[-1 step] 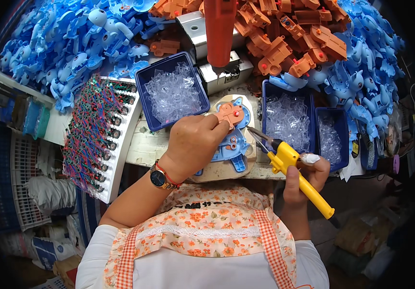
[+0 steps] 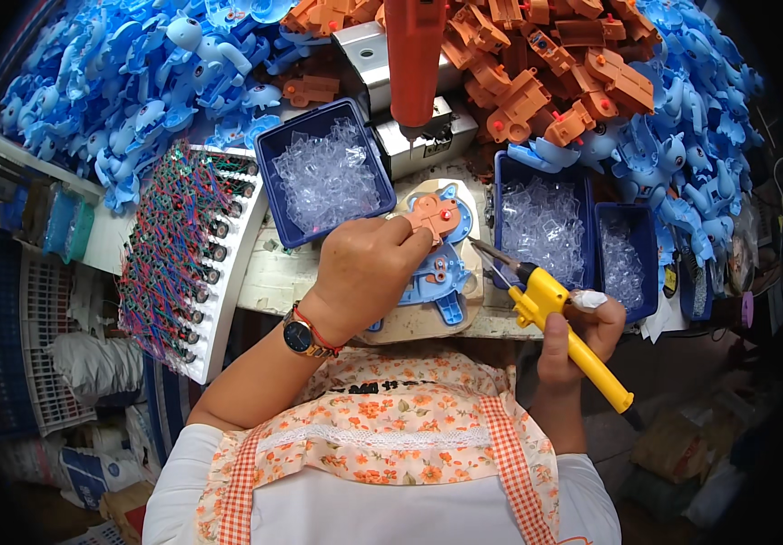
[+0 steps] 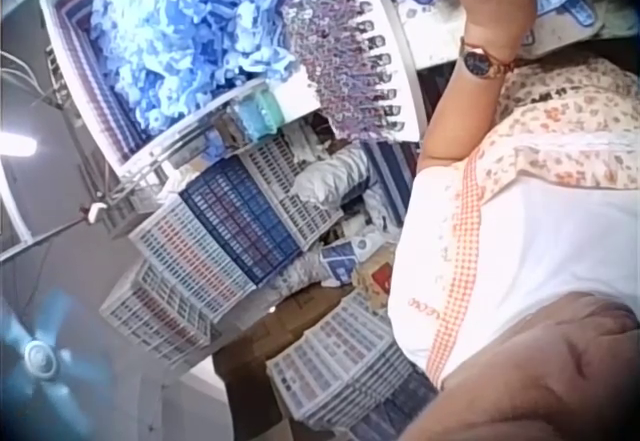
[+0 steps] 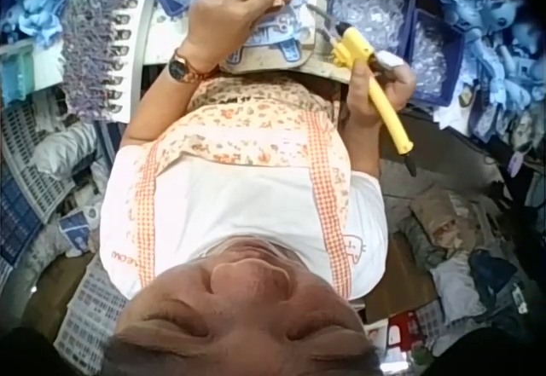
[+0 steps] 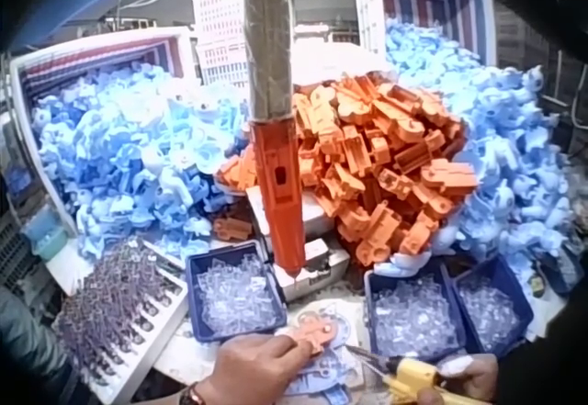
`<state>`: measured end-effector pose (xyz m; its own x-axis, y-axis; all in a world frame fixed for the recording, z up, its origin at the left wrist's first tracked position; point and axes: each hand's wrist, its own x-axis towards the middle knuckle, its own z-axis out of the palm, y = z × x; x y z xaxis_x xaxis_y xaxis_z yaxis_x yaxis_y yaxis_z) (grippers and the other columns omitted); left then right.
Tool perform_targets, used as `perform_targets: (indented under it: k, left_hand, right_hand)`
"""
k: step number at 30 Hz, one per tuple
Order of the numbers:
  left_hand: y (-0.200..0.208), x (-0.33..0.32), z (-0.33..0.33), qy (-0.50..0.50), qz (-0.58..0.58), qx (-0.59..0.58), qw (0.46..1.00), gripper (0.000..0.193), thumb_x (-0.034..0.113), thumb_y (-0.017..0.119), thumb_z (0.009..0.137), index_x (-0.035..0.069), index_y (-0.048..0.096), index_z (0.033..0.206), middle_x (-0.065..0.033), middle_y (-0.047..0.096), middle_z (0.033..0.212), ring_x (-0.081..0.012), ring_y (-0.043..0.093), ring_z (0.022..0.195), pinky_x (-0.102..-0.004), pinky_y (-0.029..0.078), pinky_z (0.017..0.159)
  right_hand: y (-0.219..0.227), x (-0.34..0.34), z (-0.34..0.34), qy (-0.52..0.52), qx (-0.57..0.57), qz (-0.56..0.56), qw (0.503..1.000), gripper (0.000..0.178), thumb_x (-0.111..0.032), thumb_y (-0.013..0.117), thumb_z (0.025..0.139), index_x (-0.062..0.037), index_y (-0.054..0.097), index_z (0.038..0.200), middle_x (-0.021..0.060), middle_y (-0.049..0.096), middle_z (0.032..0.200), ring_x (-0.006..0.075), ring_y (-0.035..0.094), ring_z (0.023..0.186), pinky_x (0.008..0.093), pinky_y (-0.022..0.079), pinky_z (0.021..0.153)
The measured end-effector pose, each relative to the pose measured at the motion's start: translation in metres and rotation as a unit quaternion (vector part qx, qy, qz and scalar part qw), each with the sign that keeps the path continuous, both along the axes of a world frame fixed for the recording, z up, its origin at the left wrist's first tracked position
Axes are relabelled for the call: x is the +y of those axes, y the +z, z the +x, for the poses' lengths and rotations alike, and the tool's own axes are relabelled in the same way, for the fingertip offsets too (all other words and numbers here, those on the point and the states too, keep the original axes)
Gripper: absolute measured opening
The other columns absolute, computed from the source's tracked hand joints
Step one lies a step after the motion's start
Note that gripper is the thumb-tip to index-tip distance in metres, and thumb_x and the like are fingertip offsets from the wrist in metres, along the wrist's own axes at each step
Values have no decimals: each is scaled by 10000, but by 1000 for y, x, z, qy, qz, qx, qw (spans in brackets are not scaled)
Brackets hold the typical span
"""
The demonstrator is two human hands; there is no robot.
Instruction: Assembling blue toy ponies by attaching orange components using a handheld tool.
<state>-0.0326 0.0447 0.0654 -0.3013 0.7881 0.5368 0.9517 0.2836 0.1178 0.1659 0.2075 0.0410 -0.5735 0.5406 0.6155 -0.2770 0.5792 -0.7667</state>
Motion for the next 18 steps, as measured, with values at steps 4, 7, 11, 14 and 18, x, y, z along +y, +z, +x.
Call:
perform_targets:
  k: [4, 7, 11, 14, 18]
  left_hand:
    - [-1, 0, -1, -3, 1, -2, 1000, 65, 151, 658, 802, 103, 616, 812, -29, 536, 660, -204, 594, 582, -337, 455, 513]
    - [-1, 0, 0, -4, 3, -4, 1000, 70, 152, 660, 802, 103, 611, 806, -30, 536, 659, -205, 594, 581, -341, 455, 513]
    - [1, 0, 0, -3, 1, -3, 1000, 82, 156, 663, 801, 101, 603, 795, -30, 537, 658, -205, 593, 580, -343, 456, 514]
    - [2, 0, 1, 0, -3, -3, 1000, 102, 163, 665, 802, 100, 588, 777, -30, 536, 657, -207, 591, 578, -343, 455, 516]
    - [-1, -1, 1, 11, -8, -17, 1000, 88, 171, 703, 807, 108, 647, 830, -39, 563, 665, -233, 593, 572, -359, 444, 511]
  right_hand:
    - [-2, 10, 10, -53, 9, -37, 998, 365, -122, 648, 869, -37, 463, 1172, 47, 526, 997, 97, 527, 835, 239, 448, 771]
    - [-4, 22, 14, -95, 34, -28, 995, 337, -130, 632, 891, -37, 462, 1168, 43, 538, 966, 85, 540, 816, 216, 462, 722]
    - [-5, 37, 24, -135, 35, -23, 990, 288, -105, 595, 914, -42, 464, 1163, 38, 547, 932, 66, 519, 729, 185, 434, 625]
    - [-3, 45, 30, -161, 46, -9, 986, 270, -112, 586, 925, -50, 471, 1161, 33, 551, 900, 48, 472, 634, 168, 372, 517]
    - [4, 49, 39, -200, 22, -32, 979, 342, -173, 641, 903, -29, 477, 1166, 41, 537, 978, 74, 514, 792, 212, 440, 706]
